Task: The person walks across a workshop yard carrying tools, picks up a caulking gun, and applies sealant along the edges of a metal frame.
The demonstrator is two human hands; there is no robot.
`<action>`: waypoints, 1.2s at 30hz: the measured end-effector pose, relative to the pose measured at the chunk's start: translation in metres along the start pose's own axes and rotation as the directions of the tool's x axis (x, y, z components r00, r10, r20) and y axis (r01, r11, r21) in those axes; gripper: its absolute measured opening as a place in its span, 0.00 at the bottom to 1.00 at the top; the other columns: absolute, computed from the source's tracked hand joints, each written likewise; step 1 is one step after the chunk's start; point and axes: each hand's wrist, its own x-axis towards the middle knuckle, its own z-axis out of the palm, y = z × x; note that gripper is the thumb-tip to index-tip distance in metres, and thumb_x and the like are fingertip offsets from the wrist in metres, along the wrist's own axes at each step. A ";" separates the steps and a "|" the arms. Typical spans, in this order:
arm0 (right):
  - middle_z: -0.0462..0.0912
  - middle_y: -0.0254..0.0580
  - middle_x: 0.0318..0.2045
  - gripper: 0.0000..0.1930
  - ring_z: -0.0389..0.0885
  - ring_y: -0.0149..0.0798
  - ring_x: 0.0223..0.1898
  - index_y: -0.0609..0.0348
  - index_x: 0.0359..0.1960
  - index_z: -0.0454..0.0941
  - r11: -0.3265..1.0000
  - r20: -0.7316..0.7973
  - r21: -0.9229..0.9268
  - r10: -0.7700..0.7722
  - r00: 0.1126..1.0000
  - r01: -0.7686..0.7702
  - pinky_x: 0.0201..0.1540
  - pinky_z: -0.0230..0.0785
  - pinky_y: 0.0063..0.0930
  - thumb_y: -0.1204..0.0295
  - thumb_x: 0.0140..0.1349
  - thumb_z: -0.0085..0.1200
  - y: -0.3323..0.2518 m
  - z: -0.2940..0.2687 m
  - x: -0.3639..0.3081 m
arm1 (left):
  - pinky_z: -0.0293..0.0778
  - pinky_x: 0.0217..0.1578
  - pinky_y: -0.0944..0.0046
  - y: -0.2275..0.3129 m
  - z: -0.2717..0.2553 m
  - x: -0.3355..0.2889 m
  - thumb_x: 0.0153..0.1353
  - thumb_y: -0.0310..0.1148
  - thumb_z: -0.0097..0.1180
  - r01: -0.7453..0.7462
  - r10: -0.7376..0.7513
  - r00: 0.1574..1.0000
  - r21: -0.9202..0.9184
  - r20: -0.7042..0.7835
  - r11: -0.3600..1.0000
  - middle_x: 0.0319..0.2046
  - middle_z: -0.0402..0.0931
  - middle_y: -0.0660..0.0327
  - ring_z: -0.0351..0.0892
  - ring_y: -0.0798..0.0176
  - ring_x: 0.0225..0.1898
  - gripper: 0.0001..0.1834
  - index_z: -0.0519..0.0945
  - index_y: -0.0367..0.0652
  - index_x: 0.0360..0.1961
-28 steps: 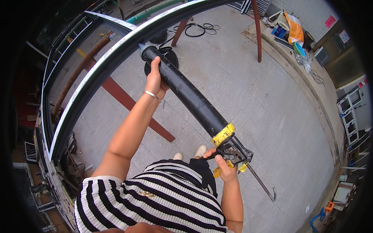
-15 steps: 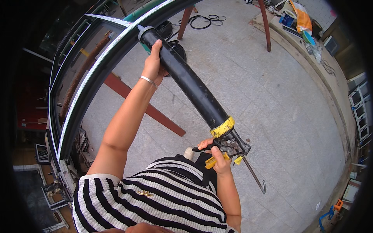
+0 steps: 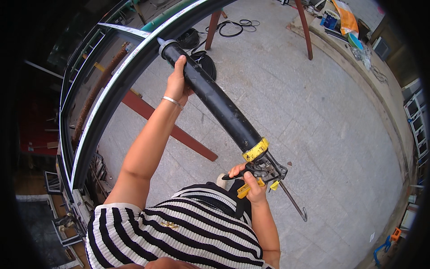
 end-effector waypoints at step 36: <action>0.76 0.47 0.36 0.11 0.76 0.44 0.41 0.62 0.42 0.69 0.979 0.058 -0.202 -0.014 0.998 0.025 0.52 0.68 0.45 0.67 0.64 0.49 -0.004 -0.019 0.007 | 0.74 0.20 0.67 -0.004 0.004 -0.001 0.60 0.63 0.51 -0.036 0.035 0.999 -0.160 -0.007 0.987 0.24 0.76 0.63 0.78 0.68 0.23 0.28 0.74 0.45 0.35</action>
